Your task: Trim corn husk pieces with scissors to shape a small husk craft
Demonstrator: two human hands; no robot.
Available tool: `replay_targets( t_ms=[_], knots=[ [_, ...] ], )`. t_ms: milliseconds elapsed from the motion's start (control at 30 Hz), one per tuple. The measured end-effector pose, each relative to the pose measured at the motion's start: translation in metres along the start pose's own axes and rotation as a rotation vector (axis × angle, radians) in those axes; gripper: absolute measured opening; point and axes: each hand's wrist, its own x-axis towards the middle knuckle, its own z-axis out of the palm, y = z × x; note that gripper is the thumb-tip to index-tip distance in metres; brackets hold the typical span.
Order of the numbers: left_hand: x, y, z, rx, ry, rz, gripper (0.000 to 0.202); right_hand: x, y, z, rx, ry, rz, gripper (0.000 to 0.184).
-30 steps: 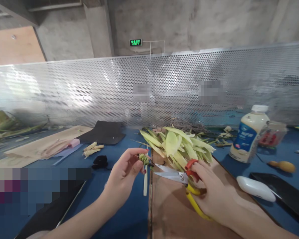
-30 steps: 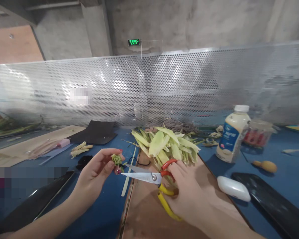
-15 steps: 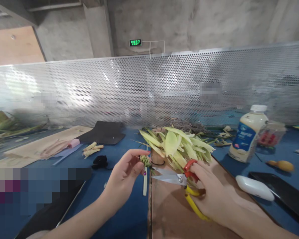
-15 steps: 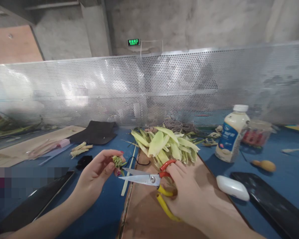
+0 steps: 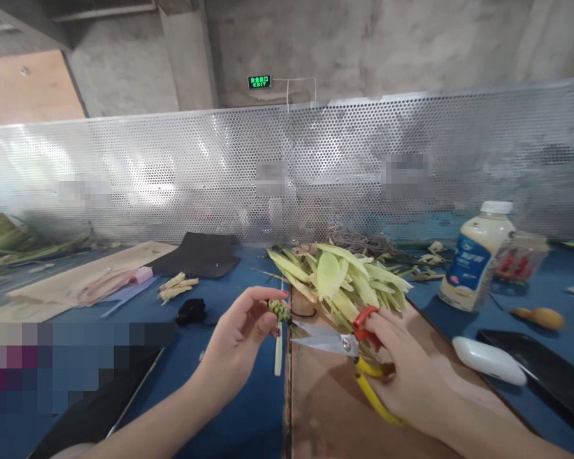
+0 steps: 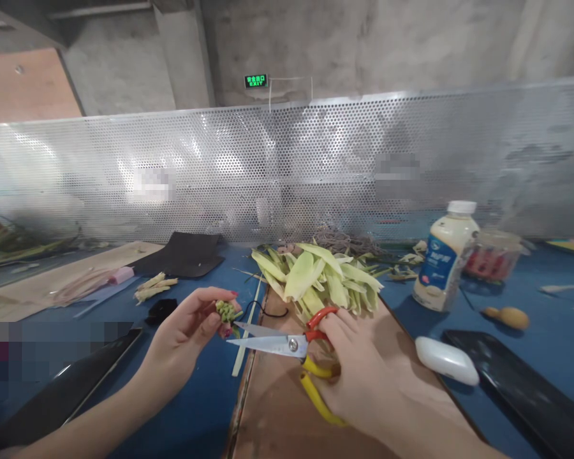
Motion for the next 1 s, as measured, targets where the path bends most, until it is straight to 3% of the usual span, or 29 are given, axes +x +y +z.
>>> replay_targets(
  t_ms=[200, 1000],
  knots=[
    [-0.001, 0.000, 0.000, 0.019, 0.013, 0.004, 0.017, 0.004, -0.003, -0.006, -0.113, 0.026, -0.041, 0.018],
    [0.000, 0.004, 0.001, 0.029, 0.047, 0.058, 0.014, -0.006, 0.010, 0.011, 0.055, 0.013, 0.026, 0.023]
  ],
)
